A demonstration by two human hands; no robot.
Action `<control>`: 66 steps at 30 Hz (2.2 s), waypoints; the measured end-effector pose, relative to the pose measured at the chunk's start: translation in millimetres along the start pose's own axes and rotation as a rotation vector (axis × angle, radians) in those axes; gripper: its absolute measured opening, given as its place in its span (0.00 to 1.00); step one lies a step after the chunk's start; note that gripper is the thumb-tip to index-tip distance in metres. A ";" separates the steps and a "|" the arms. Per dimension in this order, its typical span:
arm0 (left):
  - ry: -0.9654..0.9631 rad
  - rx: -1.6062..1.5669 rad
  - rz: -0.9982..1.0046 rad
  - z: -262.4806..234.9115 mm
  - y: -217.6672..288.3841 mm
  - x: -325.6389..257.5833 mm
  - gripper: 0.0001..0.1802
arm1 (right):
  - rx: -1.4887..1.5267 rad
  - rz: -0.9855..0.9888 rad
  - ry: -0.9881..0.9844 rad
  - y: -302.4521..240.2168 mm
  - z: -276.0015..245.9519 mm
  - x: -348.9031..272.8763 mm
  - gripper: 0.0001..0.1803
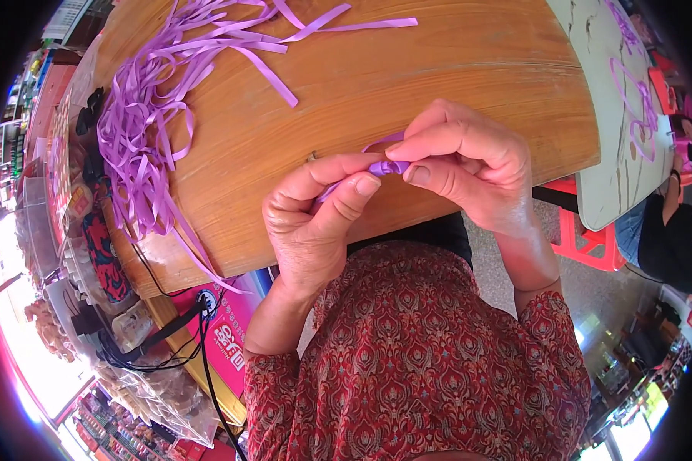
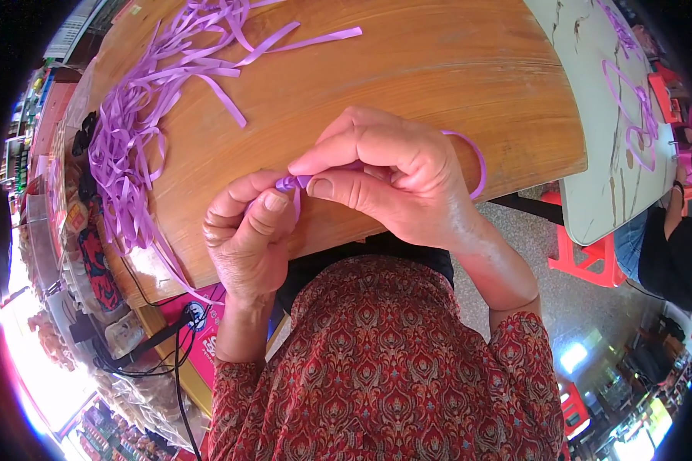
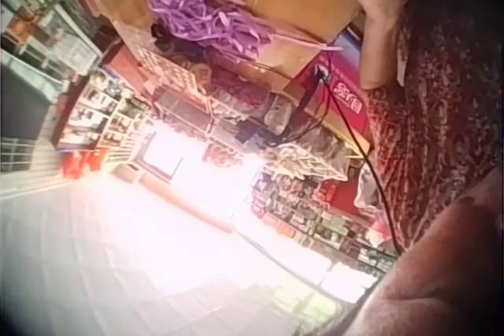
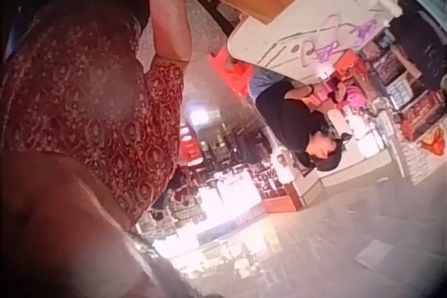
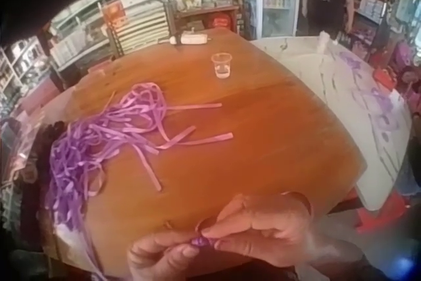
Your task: The person ties knots in purple ribbons by hand, handling them one at a time. After each knot is formed, the ribbon is placed back onto the wooden table with the others.
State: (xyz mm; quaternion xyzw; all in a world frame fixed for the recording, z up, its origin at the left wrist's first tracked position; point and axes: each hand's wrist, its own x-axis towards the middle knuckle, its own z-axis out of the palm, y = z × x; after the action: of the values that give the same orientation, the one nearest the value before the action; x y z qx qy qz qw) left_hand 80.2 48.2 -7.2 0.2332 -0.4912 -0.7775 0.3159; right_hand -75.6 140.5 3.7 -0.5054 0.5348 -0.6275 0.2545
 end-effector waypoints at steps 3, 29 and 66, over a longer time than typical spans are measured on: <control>-0.010 -0.002 -0.012 -0.4 -1.5 0.9 0.09 | -0.014 0.003 0.012 1.6 -0.1 -0.3 0.11; 0.024 0.276 -0.016 3.5 1.3 3.0 0.07 | -0.355 -0.210 0.033 4.8 -0.4 -2.6 0.12; 0.029 0.203 0.137 -2.6 -7.0 1.5 0.07 | -0.212 -0.235 0.070 8.2 12.0 -3.3 0.10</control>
State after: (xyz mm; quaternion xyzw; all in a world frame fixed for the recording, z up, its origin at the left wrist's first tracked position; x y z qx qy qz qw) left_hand 79.1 47.8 -14.8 0.2411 -0.5776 -0.6969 0.3501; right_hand -65.3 135.9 -6.1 -0.5664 0.5437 -0.6103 0.1056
